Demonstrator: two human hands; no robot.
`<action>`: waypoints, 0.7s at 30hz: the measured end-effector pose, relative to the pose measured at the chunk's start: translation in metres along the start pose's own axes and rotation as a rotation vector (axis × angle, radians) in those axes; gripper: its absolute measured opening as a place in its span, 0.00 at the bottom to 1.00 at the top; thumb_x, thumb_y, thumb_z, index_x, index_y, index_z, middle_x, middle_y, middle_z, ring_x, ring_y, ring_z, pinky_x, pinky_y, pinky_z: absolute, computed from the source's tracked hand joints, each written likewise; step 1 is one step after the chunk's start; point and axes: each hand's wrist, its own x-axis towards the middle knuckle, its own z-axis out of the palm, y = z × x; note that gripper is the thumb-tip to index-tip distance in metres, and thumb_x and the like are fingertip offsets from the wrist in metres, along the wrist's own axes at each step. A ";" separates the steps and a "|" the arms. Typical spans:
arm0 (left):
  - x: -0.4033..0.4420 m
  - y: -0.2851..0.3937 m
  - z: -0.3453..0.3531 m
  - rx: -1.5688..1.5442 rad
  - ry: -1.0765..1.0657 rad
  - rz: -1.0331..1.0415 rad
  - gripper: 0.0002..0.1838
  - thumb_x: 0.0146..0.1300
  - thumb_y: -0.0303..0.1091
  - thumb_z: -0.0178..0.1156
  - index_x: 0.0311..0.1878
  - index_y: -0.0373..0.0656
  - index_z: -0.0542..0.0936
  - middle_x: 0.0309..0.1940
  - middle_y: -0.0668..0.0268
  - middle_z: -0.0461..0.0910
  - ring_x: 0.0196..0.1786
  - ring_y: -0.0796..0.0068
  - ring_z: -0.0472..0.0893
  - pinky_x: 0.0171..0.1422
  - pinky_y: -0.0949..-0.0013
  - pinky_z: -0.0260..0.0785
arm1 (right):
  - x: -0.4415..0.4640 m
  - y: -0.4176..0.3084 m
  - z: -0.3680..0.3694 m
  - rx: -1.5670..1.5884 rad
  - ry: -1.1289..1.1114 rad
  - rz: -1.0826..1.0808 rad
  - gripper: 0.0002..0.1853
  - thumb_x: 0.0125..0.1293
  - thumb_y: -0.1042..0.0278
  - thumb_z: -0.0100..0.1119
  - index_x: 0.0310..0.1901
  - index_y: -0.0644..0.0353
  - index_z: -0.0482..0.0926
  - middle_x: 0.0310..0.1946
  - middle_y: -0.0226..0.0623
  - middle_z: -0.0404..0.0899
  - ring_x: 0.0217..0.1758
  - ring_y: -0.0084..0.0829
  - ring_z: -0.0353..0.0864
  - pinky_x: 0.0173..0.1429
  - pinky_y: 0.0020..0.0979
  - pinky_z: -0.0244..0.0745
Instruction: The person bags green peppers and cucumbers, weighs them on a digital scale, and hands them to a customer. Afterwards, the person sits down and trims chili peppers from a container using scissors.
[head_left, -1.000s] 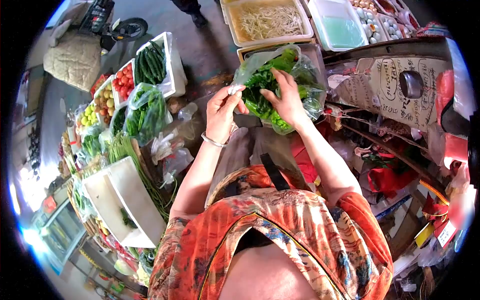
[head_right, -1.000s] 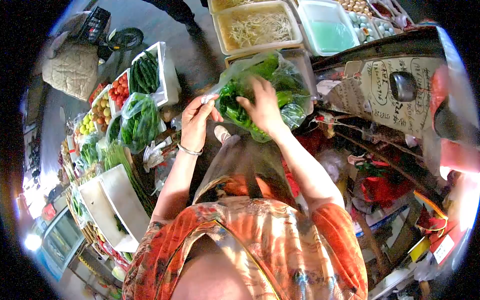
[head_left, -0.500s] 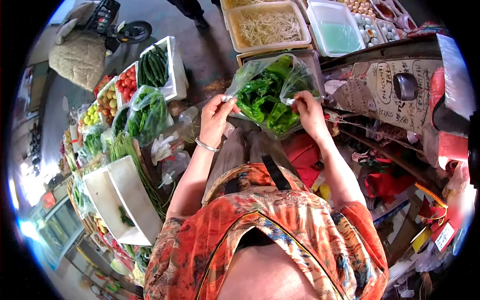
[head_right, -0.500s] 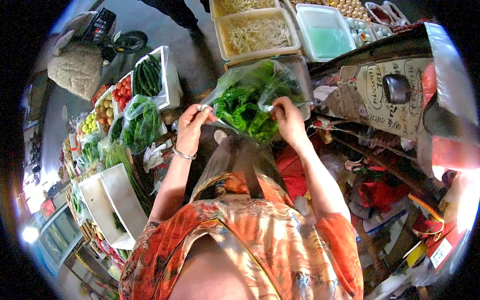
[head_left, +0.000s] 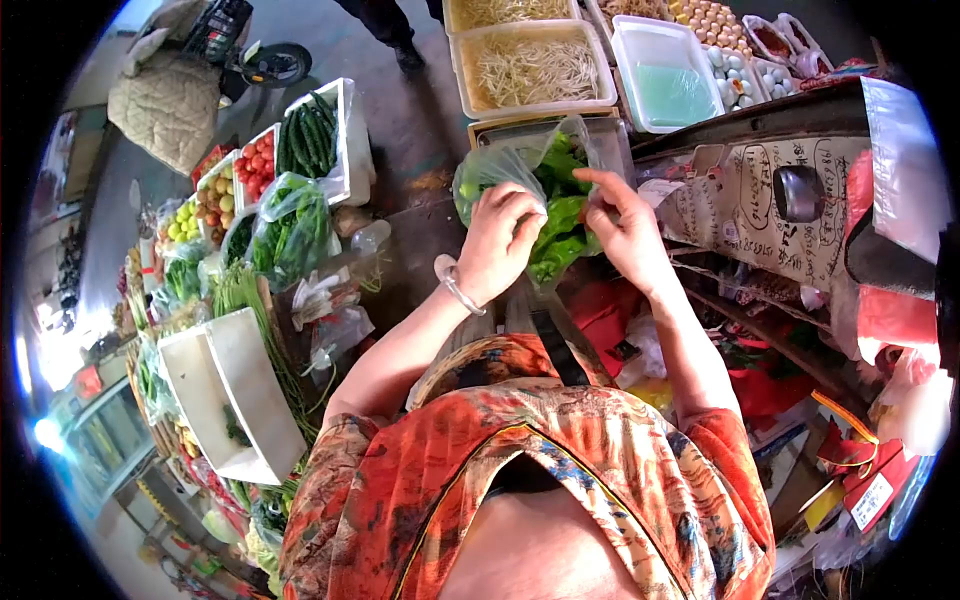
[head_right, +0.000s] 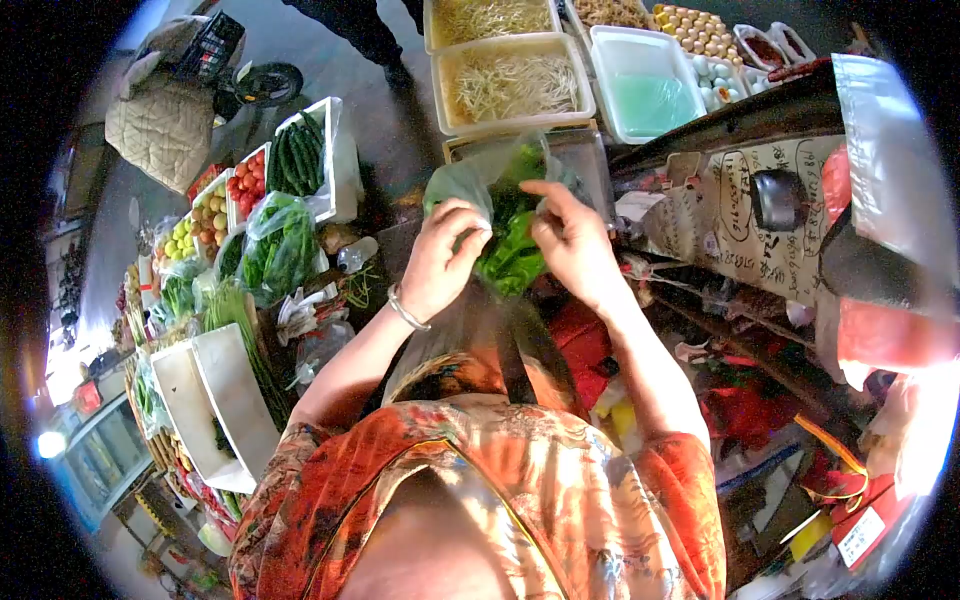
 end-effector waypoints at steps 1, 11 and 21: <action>0.001 -0.001 0.004 0.122 0.059 0.087 0.05 0.62 0.30 0.60 0.38 0.39 0.76 0.45 0.62 0.73 0.49 0.65 0.74 0.57 0.65 0.64 | 0.001 -0.011 -0.001 -0.159 0.037 -0.066 0.22 0.60 0.80 0.53 0.57 0.57 0.72 0.27 0.41 0.75 0.25 0.31 0.73 0.35 0.33 0.71; 0.019 -0.057 0.045 0.082 -0.317 0.141 0.38 0.52 0.39 0.69 0.66 0.53 0.62 0.64 0.64 0.66 0.70 0.63 0.63 0.74 0.38 0.37 | 0.013 -0.008 0.009 -0.529 -0.058 -0.425 0.21 0.54 0.81 0.58 0.51 0.54 0.73 0.37 0.45 0.79 0.38 0.45 0.81 0.40 0.39 0.77; 0.036 -0.064 0.056 -0.045 -0.307 0.006 0.08 0.66 0.30 0.55 0.45 0.38 0.74 0.43 0.62 0.82 0.42 0.68 0.80 0.46 0.68 0.70 | 0.027 0.001 0.012 -0.325 0.008 -0.145 0.18 0.59 0.78 0.58 0.52 0.55 0.75 0.38 0.42 0.80 0.37 0.37 0.83 0.40 0.36 0.78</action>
